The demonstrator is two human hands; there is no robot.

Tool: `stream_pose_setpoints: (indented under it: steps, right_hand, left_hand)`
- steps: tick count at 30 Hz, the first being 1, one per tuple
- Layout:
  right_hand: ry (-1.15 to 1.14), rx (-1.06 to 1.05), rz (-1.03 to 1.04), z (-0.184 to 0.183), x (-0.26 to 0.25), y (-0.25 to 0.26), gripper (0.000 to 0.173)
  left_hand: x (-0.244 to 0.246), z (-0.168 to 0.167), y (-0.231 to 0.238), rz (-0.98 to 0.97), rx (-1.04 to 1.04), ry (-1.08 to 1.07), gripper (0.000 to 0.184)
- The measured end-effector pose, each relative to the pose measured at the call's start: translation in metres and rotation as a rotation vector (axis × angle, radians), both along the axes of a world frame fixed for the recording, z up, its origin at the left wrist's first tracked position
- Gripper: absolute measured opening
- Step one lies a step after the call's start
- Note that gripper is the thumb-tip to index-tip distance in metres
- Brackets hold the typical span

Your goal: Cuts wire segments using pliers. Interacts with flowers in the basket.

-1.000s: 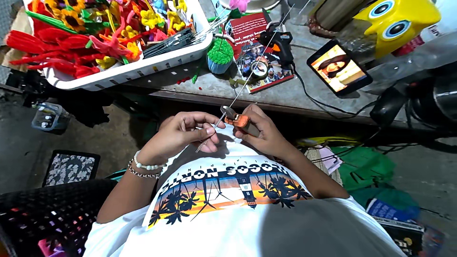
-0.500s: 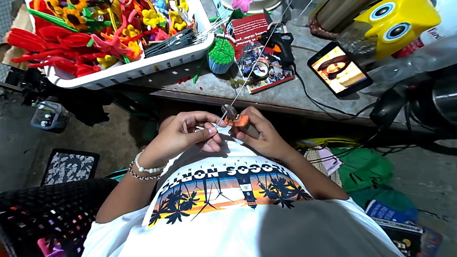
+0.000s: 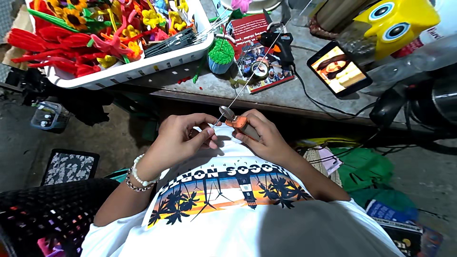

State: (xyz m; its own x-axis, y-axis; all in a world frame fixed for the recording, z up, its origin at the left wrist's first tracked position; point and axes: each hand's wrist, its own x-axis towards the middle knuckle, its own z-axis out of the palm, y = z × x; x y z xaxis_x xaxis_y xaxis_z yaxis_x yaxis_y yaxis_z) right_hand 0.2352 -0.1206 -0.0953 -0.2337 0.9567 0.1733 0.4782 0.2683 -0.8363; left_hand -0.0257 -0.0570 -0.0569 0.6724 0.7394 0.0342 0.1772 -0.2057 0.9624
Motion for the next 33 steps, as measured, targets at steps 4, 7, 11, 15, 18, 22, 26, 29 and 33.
stream_pose_setpoints:
  steps: [4, 7, 11, 15, 18, 22, 26, 29, 33]
  right_hand:
    - [-0.056, 0.02, -0.009, 0.002, -0.001, -0.001, 0.025]
    - [-0.08, 0.002, -0.002, 0.003, -0.001, -0.001, 0.022]
    - [-0.063, -0.07, 0.013, 0.003, -0.001, 0.0, 0.024]
    - [0.067, -0.136, 0.024, 0.001, -0.003, 0.001, 0.029]
    - [0.08, -0.177, 0.02, -0.001, -0.004, 0.002, 0.042]
    - [0.001, -0.206, 0.017, -0.004, -0.004, 0.006, 0.03]
    - [0.05, -0.172, 0.047, -0.01, -0.002, 0.01, 0.024]
    - [0.067, -0.184, 0.062, -0.007, 0.0, 0.017, 0.024]
    - [0.008, -0.326, 0.092, -0.005, 0.001, 0.028, 0.031]
  left_hand:
    - [-0.001, -0.002, -0.002, 0.023, 0.194, 0.103, 0.019]
    - [0.0, -0.001, -0.004, 0.037, 0.274, 0.158, 0.019]
    - [0.001, 0.001, -0.006, 0.053, 0.316, 0.176, 0.021]
    - [0.0, 0.002, -0.006, 0.058, 0.334, 0.192, 0.023]
    - [0.0, 0.003, -0.007, 0.061, 0.367, 0.21, 0.024]
    - [0.003, 0.004, -0.008, 0.062, 0.418, 0.272, 0.024]
    - [0.008, 0.009, -0.009, 0.061, 0.456, 0.297, 0.024]
    - [0.01, 0.011, -0.008, 0.063, 0.488, 0.309, 0.025]
    - [0.01, -0.001, 0.0, 0.065, 0.433, 0.318, 0.025]
